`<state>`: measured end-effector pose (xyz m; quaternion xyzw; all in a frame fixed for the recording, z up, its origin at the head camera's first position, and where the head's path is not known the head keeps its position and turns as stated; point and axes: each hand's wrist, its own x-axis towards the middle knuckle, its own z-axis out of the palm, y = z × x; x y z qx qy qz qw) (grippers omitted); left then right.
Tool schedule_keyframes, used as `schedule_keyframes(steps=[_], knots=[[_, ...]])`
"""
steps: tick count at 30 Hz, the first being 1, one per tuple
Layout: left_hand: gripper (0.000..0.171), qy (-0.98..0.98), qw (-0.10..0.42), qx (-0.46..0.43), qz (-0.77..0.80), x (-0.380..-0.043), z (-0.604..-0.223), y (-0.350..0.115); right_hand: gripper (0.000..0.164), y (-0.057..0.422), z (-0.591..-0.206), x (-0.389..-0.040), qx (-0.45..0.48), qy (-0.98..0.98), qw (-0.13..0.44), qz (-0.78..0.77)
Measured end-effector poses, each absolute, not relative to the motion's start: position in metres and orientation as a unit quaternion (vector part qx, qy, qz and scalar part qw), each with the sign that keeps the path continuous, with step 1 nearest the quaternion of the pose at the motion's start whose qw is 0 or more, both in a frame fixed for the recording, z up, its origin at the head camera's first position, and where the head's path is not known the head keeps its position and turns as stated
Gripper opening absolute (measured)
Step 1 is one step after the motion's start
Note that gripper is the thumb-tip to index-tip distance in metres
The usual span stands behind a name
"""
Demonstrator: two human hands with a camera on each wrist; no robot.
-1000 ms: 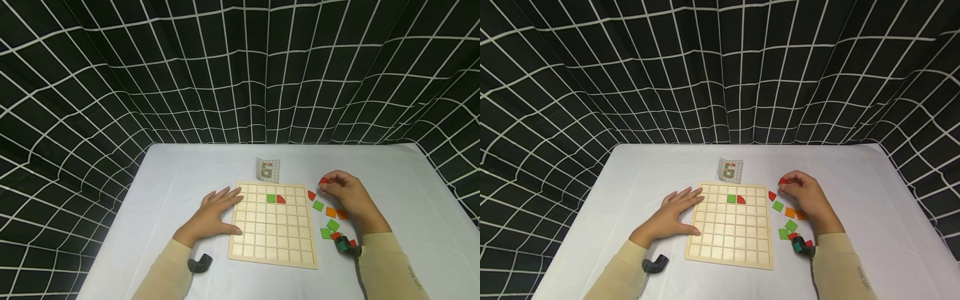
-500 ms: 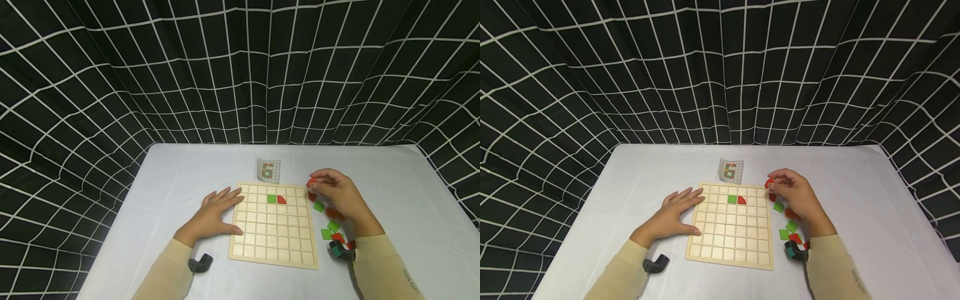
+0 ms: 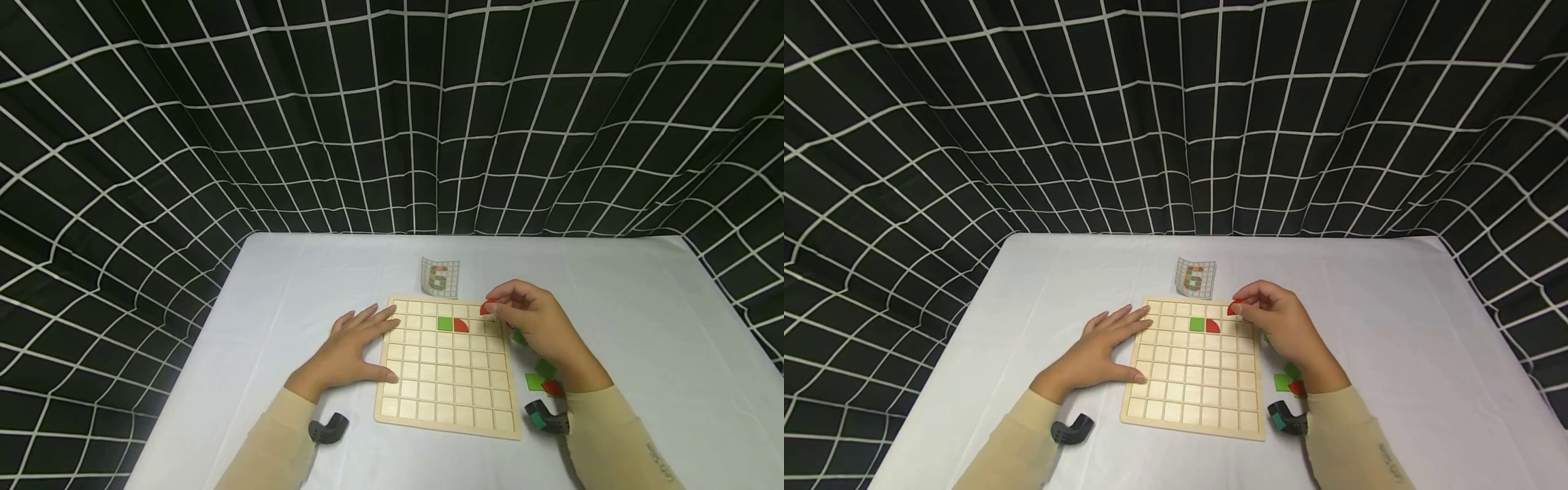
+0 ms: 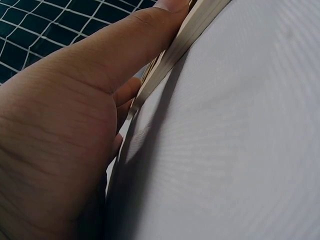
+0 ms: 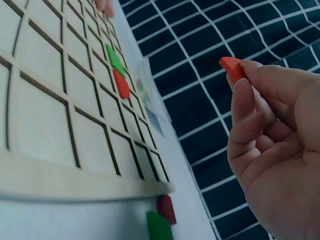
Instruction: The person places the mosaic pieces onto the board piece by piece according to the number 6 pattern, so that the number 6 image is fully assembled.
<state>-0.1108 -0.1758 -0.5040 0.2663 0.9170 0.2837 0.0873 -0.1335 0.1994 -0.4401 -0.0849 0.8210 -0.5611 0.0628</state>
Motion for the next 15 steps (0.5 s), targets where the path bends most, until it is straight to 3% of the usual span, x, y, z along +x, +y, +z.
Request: schedule_keyframes(steps=[15], knots=[[0.105, 0.917, 0.088, 0.263, 0.288, -0.112, -0.506, -0.177, 0.015, 0.167, -0.451, -0.128, -0.123, 0.812, 0.101, -0.562]])
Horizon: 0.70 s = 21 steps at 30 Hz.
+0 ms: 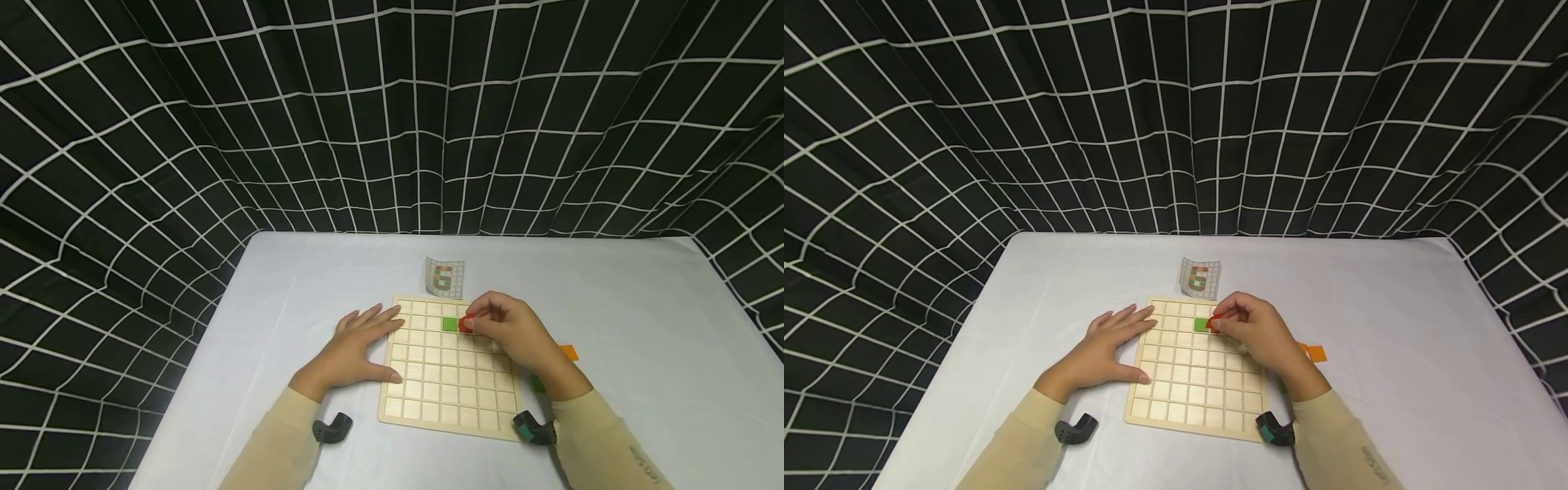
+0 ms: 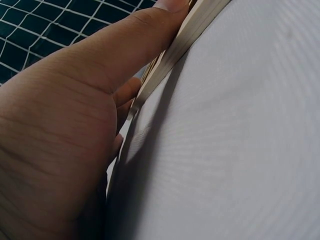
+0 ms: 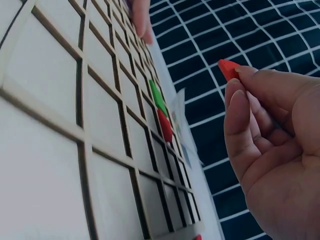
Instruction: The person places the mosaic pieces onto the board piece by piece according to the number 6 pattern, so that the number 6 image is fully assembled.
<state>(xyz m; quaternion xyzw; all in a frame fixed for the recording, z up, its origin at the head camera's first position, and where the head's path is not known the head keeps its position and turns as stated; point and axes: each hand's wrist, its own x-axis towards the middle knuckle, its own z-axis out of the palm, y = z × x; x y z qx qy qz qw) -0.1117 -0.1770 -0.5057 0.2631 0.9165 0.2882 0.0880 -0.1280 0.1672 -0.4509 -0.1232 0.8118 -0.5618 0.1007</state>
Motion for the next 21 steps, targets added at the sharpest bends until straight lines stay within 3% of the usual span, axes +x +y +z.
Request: schedule_keyframes(steps=[21], knots=[[0.106, 0.920, 0.090, 0.262, 0.276, -0.111, -0.503, -0.176, 0.007, 0.127, -0.460, -0.149, -0.170, 0.853, 0.116, -0.479]])
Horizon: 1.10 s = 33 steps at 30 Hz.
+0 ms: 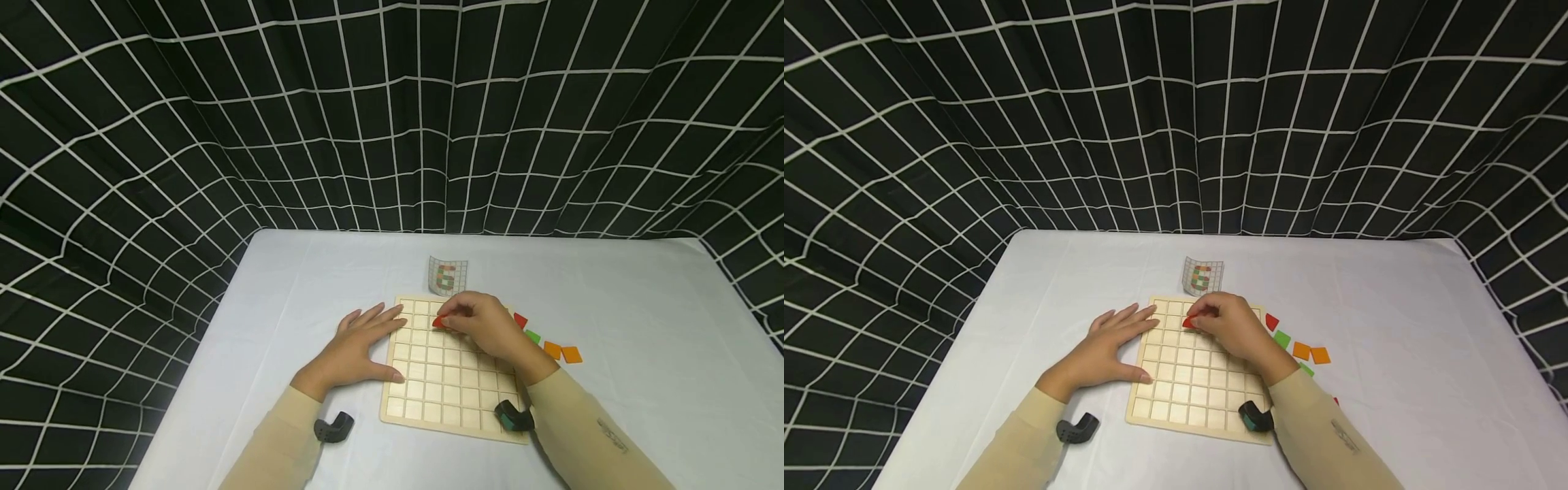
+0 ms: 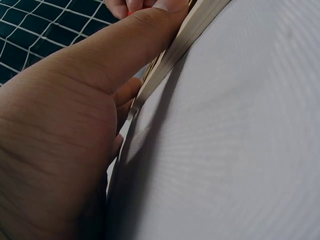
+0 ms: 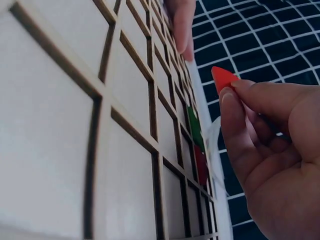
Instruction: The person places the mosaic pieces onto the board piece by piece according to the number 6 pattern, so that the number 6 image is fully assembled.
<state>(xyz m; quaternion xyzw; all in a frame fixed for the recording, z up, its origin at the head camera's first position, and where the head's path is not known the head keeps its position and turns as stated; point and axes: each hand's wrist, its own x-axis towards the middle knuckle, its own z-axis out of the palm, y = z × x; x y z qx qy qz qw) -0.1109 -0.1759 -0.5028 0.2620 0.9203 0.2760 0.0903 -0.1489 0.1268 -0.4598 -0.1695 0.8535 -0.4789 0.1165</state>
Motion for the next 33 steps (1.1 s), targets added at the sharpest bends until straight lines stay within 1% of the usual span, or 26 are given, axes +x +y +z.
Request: schedule_keyframes(steps=[3, 9, 23, 33], knots=[[0.106, 0.923, 0.090, 0.261, 0.269, -0.112, -0.503, -0.175, 0.007, 0.124, -0.462, -0.154, -0.167, 0.859, 0.120, -0.470], [0.106, 0.922, 0.088, 0.260, 0.271, -0.112, -0.504, -0.175, 0.011, 0.120, -0.466, -0.161, -0.172, 0.867, 0.148, -0.444], [0.105, 0.919, 0.087, 0.266, 0.279, -0.112, -0.502, -0.175, 0.014, 0.117, -0.464, -0.167, -0.190, 0.879, 0.149, -0.412], [0.106, 0.919, 0.091, 0.262, 0.280, -0.112, -0.501, -0.176, 0.009, 0.116, -0.462, -0.166, -0.194, 0.880, 0.138, -0.411]])
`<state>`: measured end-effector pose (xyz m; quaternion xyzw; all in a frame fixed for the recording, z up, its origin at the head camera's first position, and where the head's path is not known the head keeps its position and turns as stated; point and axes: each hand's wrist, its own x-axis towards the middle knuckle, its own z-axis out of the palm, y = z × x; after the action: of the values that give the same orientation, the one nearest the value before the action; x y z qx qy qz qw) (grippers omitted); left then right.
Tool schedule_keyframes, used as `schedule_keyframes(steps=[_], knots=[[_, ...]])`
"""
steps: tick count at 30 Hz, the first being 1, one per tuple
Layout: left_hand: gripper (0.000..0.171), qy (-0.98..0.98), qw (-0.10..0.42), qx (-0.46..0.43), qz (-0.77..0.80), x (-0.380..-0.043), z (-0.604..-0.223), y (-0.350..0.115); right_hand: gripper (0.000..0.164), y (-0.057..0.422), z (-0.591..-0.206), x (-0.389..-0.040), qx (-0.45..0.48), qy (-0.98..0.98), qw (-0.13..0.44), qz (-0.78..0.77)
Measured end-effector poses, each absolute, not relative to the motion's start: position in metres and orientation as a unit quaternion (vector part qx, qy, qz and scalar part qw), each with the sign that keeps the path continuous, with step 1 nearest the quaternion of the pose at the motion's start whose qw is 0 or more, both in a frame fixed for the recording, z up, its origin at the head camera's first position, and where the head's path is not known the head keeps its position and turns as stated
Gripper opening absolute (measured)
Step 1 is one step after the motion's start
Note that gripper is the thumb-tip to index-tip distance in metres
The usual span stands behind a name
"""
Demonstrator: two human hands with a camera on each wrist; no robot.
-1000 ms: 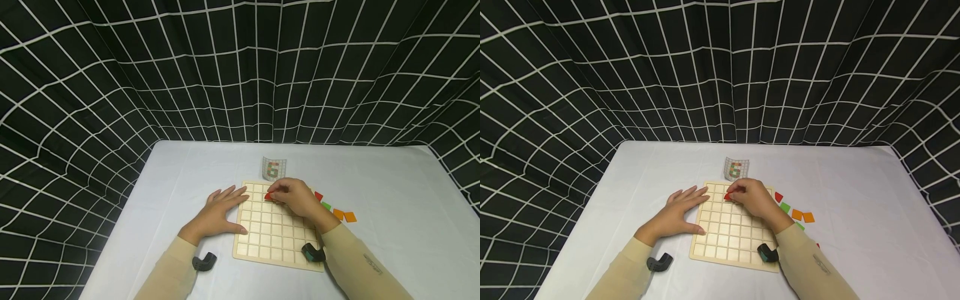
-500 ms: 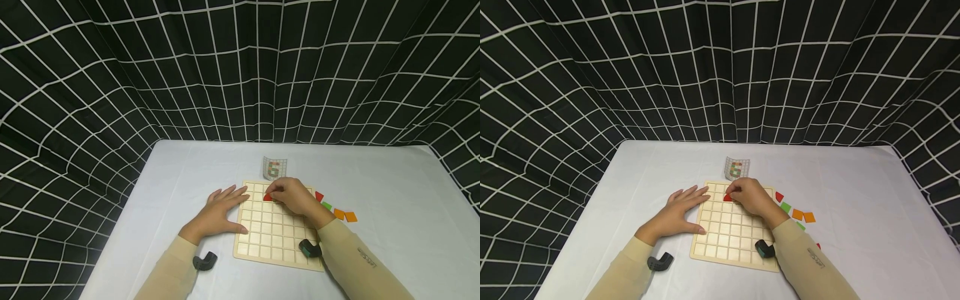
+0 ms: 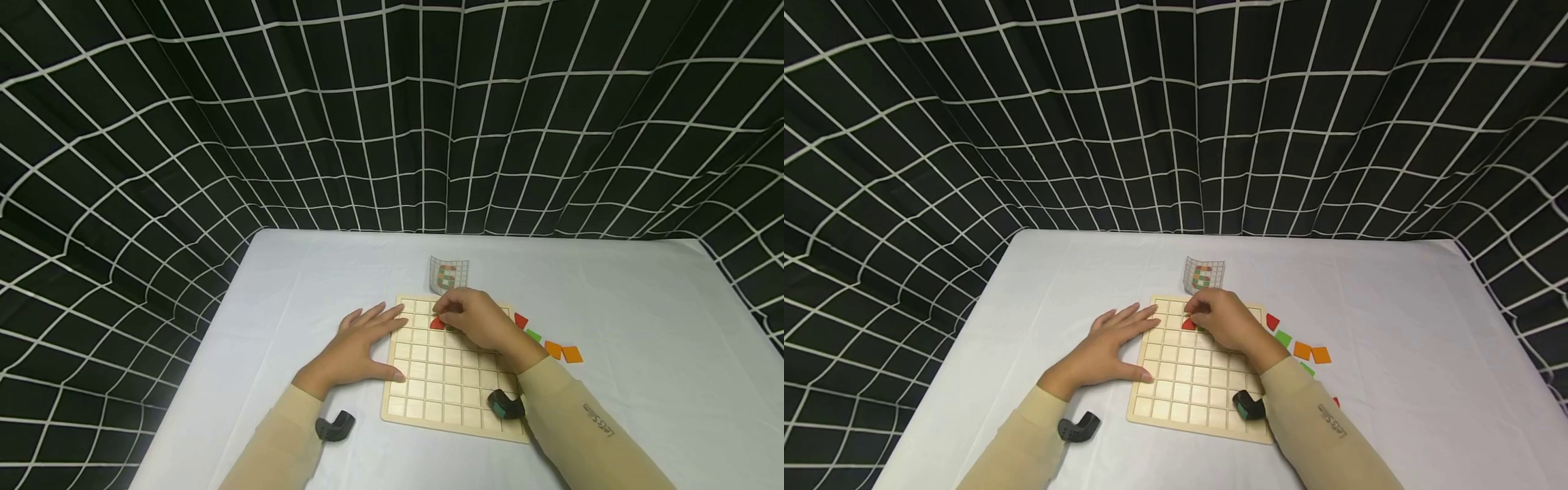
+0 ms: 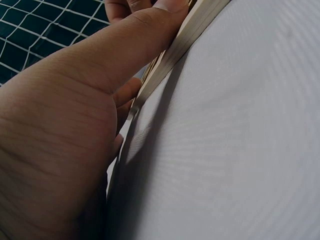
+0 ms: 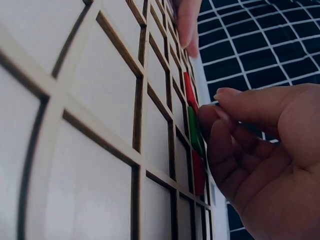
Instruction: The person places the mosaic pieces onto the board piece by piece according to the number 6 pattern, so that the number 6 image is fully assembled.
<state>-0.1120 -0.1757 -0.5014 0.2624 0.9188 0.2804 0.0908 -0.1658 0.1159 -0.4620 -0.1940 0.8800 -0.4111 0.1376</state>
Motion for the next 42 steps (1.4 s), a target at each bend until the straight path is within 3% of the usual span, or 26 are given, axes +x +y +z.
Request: schedule_keyframes(steps=[7, 20, 42], knots=[[0.105, 0.919, 0.090, 0.264, 0.278, -0.112, -0.502, -0.176, 0.014, 0.121, -0.457, -0.163, -0.192, 0.864, 0.143, -0.442], [0.106, 0.918, 0.090, 0.262, 0.283, -0.112, -0.500, -0.176, 0.040, 0.152, -0.442, -0.164, -0.180, 0.802, 0.149, -0.549], [0.107, 0.917, 0.086, 0.263, 0.287, -0.112, -0.503, -0.176, 0.043, 0.218, -0.427, -0.143, -0.155, 0.807, 0.100, -0.561]])
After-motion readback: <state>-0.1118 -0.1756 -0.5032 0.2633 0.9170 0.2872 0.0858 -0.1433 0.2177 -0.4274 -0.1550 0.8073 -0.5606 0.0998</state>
